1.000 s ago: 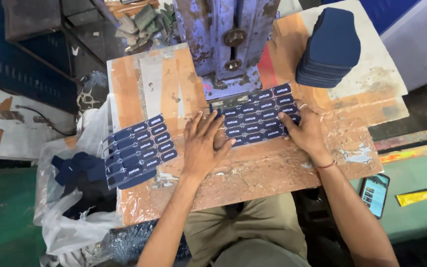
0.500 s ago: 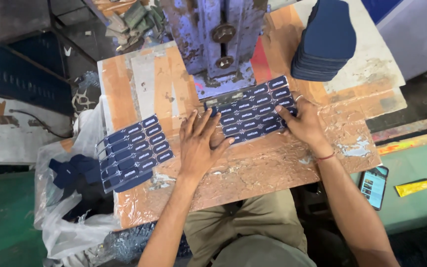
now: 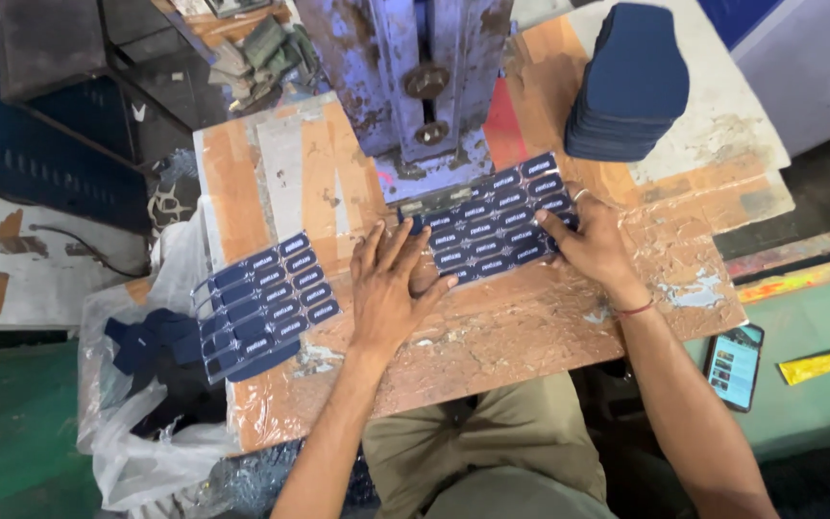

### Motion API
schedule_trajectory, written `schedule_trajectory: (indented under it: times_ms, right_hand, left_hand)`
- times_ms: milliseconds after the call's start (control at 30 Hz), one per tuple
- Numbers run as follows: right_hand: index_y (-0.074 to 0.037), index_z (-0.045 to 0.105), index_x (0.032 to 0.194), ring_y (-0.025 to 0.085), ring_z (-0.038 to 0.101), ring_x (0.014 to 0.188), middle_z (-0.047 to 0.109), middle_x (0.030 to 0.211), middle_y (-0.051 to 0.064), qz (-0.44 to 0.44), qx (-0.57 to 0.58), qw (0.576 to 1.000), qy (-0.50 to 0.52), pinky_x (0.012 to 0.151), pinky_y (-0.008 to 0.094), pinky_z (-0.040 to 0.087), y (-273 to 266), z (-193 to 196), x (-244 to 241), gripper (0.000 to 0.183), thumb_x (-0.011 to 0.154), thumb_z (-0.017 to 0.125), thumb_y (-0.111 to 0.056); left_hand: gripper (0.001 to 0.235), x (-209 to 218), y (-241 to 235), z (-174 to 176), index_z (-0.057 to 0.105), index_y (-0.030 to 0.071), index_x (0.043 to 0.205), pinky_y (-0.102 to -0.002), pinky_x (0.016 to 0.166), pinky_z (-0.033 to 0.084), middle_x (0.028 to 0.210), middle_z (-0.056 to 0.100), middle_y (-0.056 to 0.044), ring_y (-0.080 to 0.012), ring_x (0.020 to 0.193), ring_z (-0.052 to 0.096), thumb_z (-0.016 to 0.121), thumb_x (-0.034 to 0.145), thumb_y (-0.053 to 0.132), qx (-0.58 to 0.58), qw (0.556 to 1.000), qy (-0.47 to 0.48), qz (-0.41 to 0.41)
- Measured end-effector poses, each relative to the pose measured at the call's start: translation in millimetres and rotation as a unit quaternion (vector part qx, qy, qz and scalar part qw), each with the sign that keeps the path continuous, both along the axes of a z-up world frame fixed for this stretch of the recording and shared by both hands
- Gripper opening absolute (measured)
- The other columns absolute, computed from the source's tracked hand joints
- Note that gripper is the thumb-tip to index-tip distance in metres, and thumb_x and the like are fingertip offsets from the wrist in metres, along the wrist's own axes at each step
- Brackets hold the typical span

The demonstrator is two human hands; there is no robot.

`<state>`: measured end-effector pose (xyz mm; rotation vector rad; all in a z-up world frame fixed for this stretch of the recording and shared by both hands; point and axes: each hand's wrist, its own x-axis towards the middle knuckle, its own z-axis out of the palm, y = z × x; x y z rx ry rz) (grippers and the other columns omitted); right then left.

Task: Pressing labels onto fabric pieces using an industrial machine.

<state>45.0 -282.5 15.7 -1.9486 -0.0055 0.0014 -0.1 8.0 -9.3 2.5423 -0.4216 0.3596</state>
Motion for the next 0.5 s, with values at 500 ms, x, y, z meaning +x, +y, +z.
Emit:
schedule_trajectory:
  times_ms: [500]
  right_hand:
    - [-0.004,0.07,0.121,0.011,0.063,0.059,0.08,0.095,0.008,-0.023,-0.086,0.996,0.009,0.051,0.027,0.049,-23,-8,-104,0.029,0.095,0.074,-0.016]
  left_hand:
    - [0.054,-50,202,45,0.071,0.002,0.113,-0.039,0.081,0.055,0.097,0.075,-0.018,-0.0297,0.088,0.072,0.091,0.078,0.038,-0.043,0.949,0.105,0.293]
